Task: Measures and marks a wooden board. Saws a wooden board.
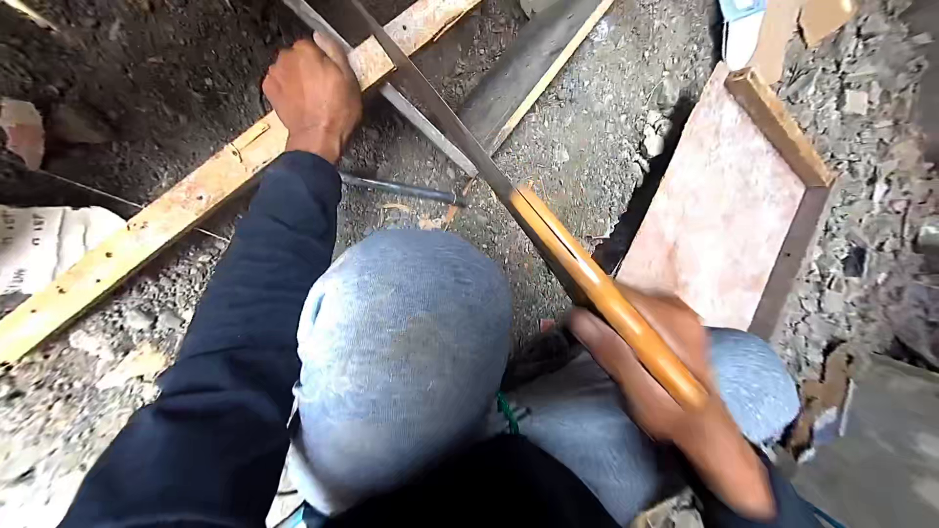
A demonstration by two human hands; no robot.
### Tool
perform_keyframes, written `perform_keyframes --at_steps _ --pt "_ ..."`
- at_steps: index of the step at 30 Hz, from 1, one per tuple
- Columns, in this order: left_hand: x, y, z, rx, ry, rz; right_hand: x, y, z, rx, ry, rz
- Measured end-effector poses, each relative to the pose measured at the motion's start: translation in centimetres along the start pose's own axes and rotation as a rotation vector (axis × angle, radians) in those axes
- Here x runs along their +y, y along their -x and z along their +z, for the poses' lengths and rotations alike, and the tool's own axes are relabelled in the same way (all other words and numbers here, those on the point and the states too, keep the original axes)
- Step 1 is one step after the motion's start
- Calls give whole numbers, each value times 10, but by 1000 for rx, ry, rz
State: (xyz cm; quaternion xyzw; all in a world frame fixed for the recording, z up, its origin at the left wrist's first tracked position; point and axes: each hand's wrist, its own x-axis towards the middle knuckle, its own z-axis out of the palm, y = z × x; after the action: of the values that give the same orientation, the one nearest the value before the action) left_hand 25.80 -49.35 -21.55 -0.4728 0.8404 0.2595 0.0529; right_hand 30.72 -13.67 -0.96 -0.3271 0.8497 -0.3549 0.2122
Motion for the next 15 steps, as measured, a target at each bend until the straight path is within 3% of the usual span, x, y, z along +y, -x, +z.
perform_keyframes --at_steps 2,4,6,9,11,15 --pt "-1 3 2 -21 -18 17 -30 56 -35 -37 91 87" --pt "0 2 5 -3 -23 38 -45 61 -44 -63 62 117" --pt "-3 2 7 10 -32 66 -29 10 -13 -36 63 82" --pt "-5 8 7 -30 -34 92 4 -98 71 58 -60 -22" --pt "-4 -2 -1 9 1 67 5 -129 76 14 -115 -63" --pt "0 -3 0 -7 9 26 -7 -20 -7 -13 -21 23"
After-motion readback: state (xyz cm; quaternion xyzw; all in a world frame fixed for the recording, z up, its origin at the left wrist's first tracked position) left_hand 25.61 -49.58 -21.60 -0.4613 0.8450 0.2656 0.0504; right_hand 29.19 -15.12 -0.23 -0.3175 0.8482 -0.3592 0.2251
